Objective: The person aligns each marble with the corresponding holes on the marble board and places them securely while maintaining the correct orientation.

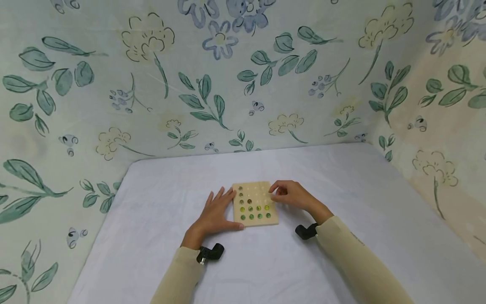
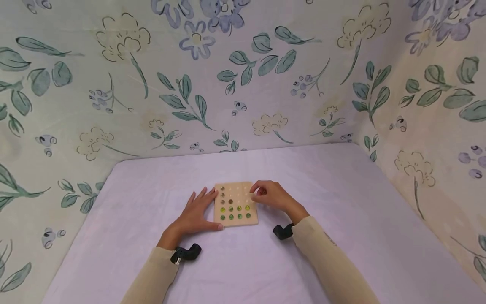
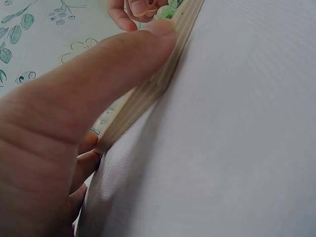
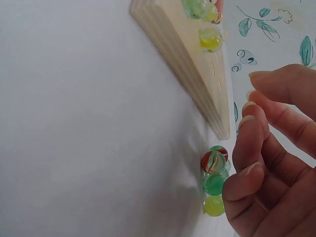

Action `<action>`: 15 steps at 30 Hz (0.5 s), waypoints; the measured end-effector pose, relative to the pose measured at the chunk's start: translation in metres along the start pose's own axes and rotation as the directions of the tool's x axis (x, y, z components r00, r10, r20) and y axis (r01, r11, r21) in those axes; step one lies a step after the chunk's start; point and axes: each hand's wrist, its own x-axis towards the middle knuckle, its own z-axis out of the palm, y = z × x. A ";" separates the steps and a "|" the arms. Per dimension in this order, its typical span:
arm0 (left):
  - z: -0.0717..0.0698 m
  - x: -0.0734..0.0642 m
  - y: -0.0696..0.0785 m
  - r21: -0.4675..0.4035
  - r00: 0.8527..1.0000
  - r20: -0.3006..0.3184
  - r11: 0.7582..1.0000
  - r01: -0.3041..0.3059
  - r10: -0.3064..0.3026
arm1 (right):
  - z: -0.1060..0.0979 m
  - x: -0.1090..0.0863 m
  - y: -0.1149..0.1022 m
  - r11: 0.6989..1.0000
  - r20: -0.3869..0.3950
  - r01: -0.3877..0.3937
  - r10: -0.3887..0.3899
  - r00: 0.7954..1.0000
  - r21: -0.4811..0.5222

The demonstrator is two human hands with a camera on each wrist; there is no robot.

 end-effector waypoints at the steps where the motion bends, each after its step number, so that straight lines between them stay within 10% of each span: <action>1: 0.000 -0.001 0.000 0.001 1.000 0.001 1.000 0.001 -0.001 | 0.001 -0.001 0.002 1.000 -0.001 0.007 -0.007 1.000 0.002; 15: 0.001 0.001 0.000 0.001 1.000 -0.006 1.000 -0.001 0.001 | -0.006 -0.009 0.014 1.000 -0.028 0.004 -0.004 1.000 -0.007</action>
